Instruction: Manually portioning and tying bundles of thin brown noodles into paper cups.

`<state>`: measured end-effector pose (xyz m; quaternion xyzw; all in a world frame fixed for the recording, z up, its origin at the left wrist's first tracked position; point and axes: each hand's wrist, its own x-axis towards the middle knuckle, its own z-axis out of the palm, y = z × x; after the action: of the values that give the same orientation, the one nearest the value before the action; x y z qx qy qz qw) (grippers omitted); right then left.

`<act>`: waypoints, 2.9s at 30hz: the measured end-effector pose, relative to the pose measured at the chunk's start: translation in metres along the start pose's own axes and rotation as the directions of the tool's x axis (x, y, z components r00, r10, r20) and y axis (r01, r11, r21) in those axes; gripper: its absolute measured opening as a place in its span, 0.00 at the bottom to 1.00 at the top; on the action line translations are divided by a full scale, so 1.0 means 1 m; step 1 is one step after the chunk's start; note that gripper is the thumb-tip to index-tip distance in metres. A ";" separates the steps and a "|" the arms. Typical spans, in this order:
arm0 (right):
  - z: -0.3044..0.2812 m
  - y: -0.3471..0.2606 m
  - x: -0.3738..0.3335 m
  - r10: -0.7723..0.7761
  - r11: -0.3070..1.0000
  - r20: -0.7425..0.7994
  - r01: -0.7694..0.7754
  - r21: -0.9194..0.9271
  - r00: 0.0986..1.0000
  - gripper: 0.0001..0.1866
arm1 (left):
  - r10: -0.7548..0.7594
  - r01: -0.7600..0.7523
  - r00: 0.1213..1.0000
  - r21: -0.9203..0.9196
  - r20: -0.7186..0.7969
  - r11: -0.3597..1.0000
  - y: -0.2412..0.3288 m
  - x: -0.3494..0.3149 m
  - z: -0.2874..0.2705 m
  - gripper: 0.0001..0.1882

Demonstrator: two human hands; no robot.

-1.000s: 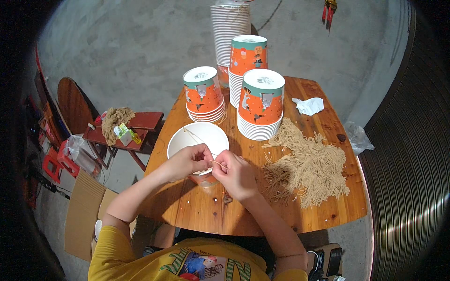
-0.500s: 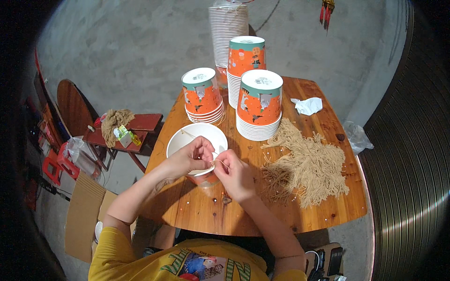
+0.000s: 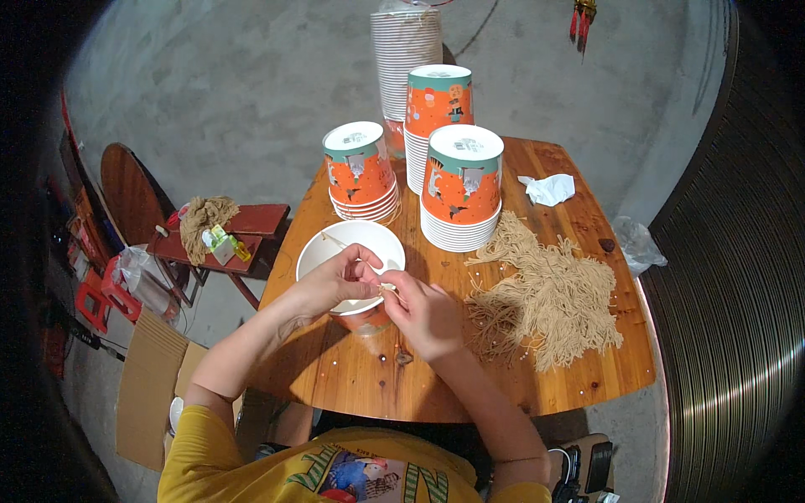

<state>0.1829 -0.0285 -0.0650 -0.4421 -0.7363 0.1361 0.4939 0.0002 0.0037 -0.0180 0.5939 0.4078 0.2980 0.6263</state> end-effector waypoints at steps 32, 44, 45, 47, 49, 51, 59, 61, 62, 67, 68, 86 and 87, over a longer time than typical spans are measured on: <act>0.001 0.005 -0.006 0.167 0.981 0.149 -0.180 0.075 0.975 0.06 | 0.007 -0.016 0.998 0.132 0.068 0.991 0.003 -0.004 0.009 0.15; -0.006 0.004 -0.005 0.253 0.930 0.179 -0.290 0.224 0.951 0.07 | 0.123 -0.121 0.992 0.381 0.017 0.917 -0.016 -0.004 0.003 0.06; -0.008 0.002 -0.005 0.254 0.930 0.179 -0.290 0.224 0.951 0.07 | 0.130 -0.114 0.991 0.394 -0.012 0.912 -0.016 -0.004 0.003 0.06; -0.013 -0.003 -0.003 0.248 0.950 0.238 -0.284 0.129 0.939 0.09 | 0.138 -0.115 0.990 0.416 -0.026 0.902 -0.017 -0.004 0.003 0.07; -0.012 -0.003 -0.003 0.195 0.975 0.214 -0.213 0.066 0.957 0.09 | 0.148 -0.118 0.988 0.440 -0.033 0.890 -0.015 -0.005 0.005 0.07; -0.009 -0.005 -0.003 0.138 0.990 0.194 -0.141 0.002 0.971 0.10 | 0.162 -0.106 0.984 0.487 -0.073 0.867 -0.011 -0.008 0.007 0.09; -0.008 -0.004 0.001 0.023 0.999 0.097 -0.019 -0.042 0.995 0.06 | 0.228 -0.147 0.968 0.511 -0.100 0.847 -0.008 -0.016 0.015 0.09; -0.010 -0.004 0.003 -0.042 0.994 0.090 0.051 -0.098 0.995 0.05 | 0.311 -0.227 0.947 0.530 -0.074 0.817 -0.009 -0.017 0.017 0.08; -0.012 -0.004 0.003 -0.107 0.980 0.086 0.120 -0.156 0.990 0.05 | 0.368 -0.248 0.927 0.621 -0.071 0.744 -0.005 -0.019 0.018 0.07; -0.017 -0.002 -0.003 -0.083 0.982 0.182 0.111 -0.150 0.980 0.05 | 0.474 -0.298 0.881 0.760 -0.014 0.577 -0.009 -0.023 0.016 0.05; -0.018 -0.002 -0.004 -0.080 0.988 0.199 0.104 -0.117 0.977 0.05 | 0.489 -0.305 0.872 0.754 -0.024 0.581 -0.007 -0.022 0.014 0.06; -0.021 -0.004 0.022 -0.375 0.922 0.241 0.386 0.001 0.895 0.07 | 0.530 -0.444 0.823 0.816 0.206 0.371 -0.013 -0.065 -0.011 0.04; -0.015 -0.006 0.021 -0.361 0.930 0.222 0.367 0.014 0.906 0.05 | 0.540 -0.464 0.817 0.786 0.202 0.409 -0.016 -0.064 -0.013 0.05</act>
<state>0.1903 -0.0185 -0.0414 -0.2863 -0.8578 0.0795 0.4194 -0.0445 -0.0464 -0.0228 0.8917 0.3253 0.2771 0.1491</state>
